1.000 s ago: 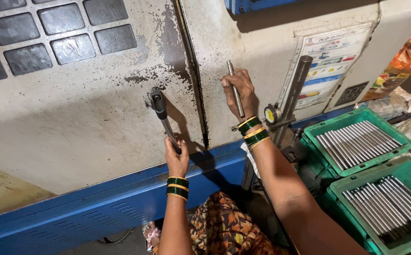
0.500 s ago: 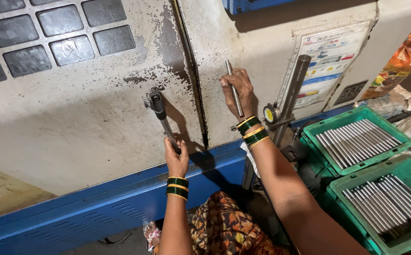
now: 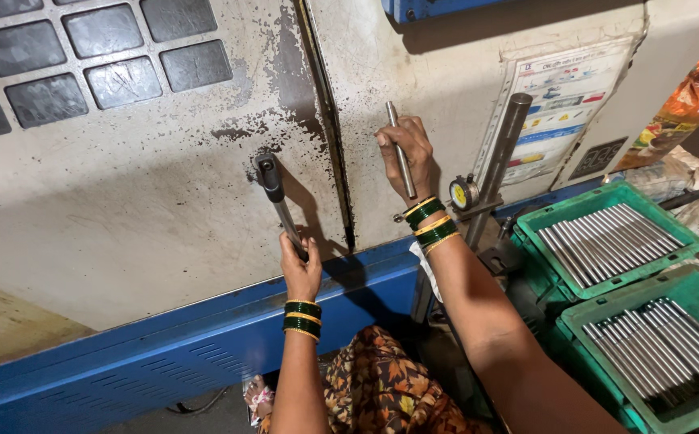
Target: The person operates a metal turning lathe by opening the machine door, inserting a metal rod into the chuck, and closing the door. They repeat this process with multiple rods, wiping each one with a cloth before loading it into the machine.
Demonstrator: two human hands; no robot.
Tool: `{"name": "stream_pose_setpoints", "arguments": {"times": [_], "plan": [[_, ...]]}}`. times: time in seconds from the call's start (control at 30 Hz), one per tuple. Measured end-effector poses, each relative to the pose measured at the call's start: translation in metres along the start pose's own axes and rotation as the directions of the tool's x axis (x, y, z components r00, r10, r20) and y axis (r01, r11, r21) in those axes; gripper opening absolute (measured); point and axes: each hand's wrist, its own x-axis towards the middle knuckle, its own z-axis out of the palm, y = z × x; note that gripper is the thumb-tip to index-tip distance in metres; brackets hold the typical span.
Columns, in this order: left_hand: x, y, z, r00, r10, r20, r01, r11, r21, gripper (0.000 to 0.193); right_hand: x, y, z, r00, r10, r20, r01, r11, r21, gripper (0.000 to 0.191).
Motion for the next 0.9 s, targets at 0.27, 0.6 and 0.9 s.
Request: {"name": "stream_pose_setpoints", "arguments": {"times": [0.27, 0.6, 0.9], "plan": [[0.0012, 0.0009, -0.0007, 1.0, 0.003, -0.001, -0.003, 1.0, -0.008, 0.026, 0.0011, -0.0012, 0.0017, 1.0, -0.004, -0.009, 0.004, 1.0, -0.002, 0.023], [0.0006, 0.0014, -0.003, 1.0, 0.016, -0.011, -0.016, 1.0, -0.001, 0.025, 0.0015, -0.0076, 0.0, 1.0, -0.021, -0.014, 0.021, 1.0, -0.005, 0.022], [-0.0005, 0.0017, -0.0026, 1.0, -0.023, 0.009, 0.023, 1.0, -0.007, 0.023, -0.0008, -0.0024, 0.0019, 1.0, -0.018, -0.022, 0.019, 1.0, 0.016, 0.021]]}}
